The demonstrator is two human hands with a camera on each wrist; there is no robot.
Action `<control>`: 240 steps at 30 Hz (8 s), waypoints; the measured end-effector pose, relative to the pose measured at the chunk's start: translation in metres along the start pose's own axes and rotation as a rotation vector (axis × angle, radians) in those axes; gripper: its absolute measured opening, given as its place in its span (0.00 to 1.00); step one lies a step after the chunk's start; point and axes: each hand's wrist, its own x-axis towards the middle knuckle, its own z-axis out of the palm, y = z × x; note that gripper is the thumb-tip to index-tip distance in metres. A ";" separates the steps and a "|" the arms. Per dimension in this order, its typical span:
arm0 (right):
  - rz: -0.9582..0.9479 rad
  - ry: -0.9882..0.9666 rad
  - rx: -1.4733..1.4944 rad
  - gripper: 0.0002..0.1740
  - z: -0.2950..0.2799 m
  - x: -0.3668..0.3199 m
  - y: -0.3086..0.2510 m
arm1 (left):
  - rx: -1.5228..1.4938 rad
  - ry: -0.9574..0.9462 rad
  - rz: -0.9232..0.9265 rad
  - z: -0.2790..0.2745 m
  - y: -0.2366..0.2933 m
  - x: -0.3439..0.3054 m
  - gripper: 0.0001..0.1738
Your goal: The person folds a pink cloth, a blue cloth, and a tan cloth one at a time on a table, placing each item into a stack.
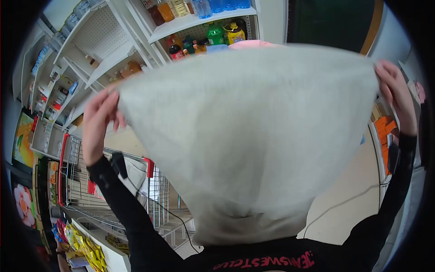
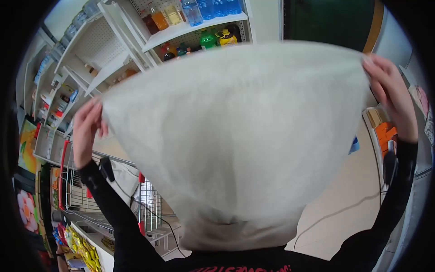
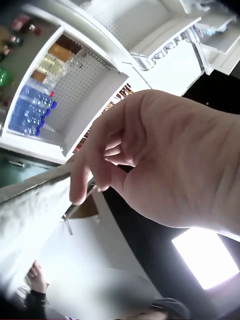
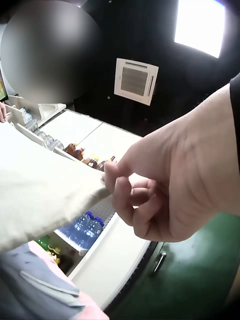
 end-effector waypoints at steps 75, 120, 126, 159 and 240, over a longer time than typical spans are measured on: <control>0.262 0.533 1.218 0.20 0.277 -0.410 0.153 | -0.625 0.440 -0.423 0.143 -0.166 -0.389 0.22; 0.215 0.012 0.273 0.15 0.090 -0.105 0.038 | -0.425 0.147 -0.168 0.065 -0.107 -0.070 0.16; 0.261 0.218 0.222 0.36 0.088 0.039 -0.009 | -0.380 0.347 0.030 0.066 -0.060 0.045 0.24; 0.403 0.062 -0.021 0.15 0.163 0.241 0.143 | 0.310 -0.015 -0.161 0.105 -0.260 0.268 0.28; 0.603 -0.027 0.125 0.26 0.144 0.131 0.108 | -0.159 -0.157 -0.450 0.098 -0.199 0.159 0.29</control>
